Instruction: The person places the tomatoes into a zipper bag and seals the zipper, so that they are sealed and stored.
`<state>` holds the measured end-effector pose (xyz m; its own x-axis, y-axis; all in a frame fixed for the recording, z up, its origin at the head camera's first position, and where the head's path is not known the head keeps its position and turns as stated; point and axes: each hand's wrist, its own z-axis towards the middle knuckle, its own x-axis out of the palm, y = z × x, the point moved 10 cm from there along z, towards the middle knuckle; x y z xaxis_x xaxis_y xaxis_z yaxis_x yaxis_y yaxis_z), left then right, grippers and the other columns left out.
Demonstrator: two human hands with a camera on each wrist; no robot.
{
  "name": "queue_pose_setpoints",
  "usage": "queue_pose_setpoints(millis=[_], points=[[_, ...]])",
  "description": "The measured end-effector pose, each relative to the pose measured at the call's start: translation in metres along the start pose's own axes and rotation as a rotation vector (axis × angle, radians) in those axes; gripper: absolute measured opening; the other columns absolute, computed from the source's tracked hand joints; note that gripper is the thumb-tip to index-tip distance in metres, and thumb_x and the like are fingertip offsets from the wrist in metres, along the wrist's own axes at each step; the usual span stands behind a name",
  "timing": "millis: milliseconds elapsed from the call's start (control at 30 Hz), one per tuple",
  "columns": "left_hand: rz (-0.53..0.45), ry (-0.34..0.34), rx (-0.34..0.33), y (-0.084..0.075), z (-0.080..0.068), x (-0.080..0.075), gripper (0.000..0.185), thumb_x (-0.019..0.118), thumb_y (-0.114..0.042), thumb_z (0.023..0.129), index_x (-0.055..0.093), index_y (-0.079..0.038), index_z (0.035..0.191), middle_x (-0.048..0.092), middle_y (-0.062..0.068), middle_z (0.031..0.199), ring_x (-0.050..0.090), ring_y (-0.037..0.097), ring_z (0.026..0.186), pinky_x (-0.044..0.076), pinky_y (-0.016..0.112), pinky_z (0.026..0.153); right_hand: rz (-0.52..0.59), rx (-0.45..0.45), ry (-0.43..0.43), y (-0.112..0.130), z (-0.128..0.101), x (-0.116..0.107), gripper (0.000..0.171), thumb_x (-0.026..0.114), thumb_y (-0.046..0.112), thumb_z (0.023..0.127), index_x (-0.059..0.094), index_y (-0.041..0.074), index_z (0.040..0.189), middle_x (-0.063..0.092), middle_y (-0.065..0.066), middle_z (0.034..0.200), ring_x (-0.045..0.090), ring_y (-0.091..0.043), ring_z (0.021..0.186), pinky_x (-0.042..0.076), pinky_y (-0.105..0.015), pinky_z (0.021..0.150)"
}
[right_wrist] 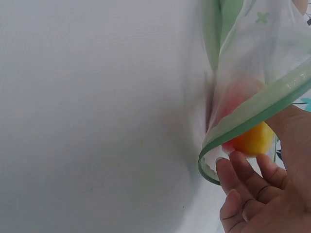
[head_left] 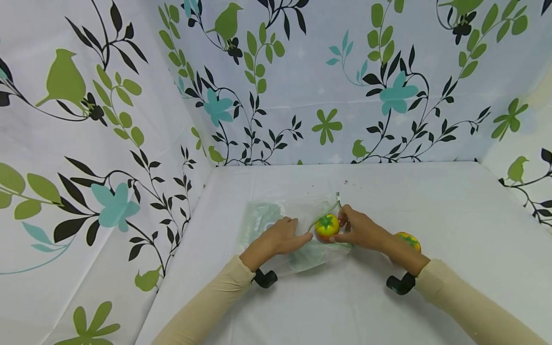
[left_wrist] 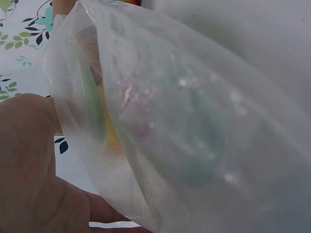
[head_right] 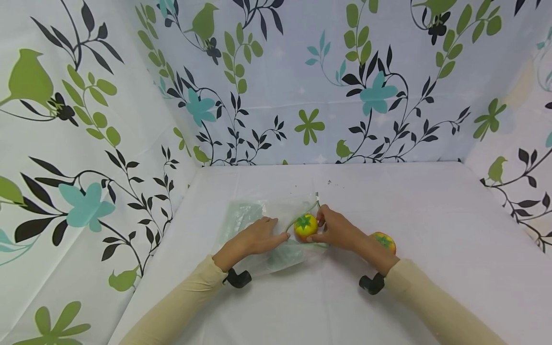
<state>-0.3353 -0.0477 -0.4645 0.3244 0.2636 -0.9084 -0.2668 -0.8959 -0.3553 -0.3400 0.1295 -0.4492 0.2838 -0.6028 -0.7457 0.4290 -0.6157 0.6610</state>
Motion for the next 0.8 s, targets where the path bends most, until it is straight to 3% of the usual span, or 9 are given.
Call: queue_pose_setpoints(millis=[167, 333, 667, 800], points=[[-0.003, -0.005, 0.003, 0.001, 0.0, 0.001, 0.088, 0.041, -0.067, 0.093, 0.041, -0.002, 0.152, 0.042, 0.017, 0.151, 0.042, 0.032, 0.136, 0.038, 0.046, 0.107, 0.013, 0.001, -0.007, 0.0, 0.0, 0.003, 0.033, 0.084, 0.021, 0.084, 0.055, 0.009, 0.093, 0.056, -0.002, 0.08, 0.052, -0.018, 0.074, 0.047, -0.026, 0.063], [0.0, -0.015, -0.004, 0.001, 0.001, 0.001, 0.087, 0.042, -0.066, 0.093, 0.04, -0.002, 0.152, 0.041, 0.018, 0.151, 0.041, 0.033, 0.137, 0.037, 0.047, 0.107, -0.011, -0.024, -0.014, 0.003, 0.001, 0.007, 0.023, 0.081, 0.02, 0.087, 0.059, 0.014, 0.083, 0.056, 0.005, 0.075, 0.052, -0.016, 0.074, 0.047, -0.026, 0.064], [0.007, -0.007, -0.005, 0.001, 0.001, 0.002, 0.086, 0.043, -0.065, 0.094, 0.039, -0.002, 0.153, 0.041, 0.018, 0.151, 0.042, 0.033, 0.136, 0.038, 0.048, 0.107, 0.019, -0.098, 0.001, 0.015, 0.002, 0.012, 0.007, 0.074, 0.021, 0.093, 0.071, 0.014, 0.093, 0.066, 0.009, 0.086, 0.061, -0.012, 0.081, 0.053, -0.029, 0.075], [0.017, -0.005, -0.01, 0.002, 0.001, 0.003, 0.09, 0.041, -0.069, 0.092, 0.038, -0.002, 0.153, 0.041, 0.018, 0.152, 0.042, 0.033, 0.136, 0.038, 0.047, 0.107, 0.039, -0.171, 0.011, 0.022, 0.001, 0.014, 0.012, 0.07, 0.018, 0.096, 0.075, 0.01, 0.103, 0.072, 0.005, 0.096, 0.064, -0.011, 0.087, 0.054, -0.031, 0.078]])
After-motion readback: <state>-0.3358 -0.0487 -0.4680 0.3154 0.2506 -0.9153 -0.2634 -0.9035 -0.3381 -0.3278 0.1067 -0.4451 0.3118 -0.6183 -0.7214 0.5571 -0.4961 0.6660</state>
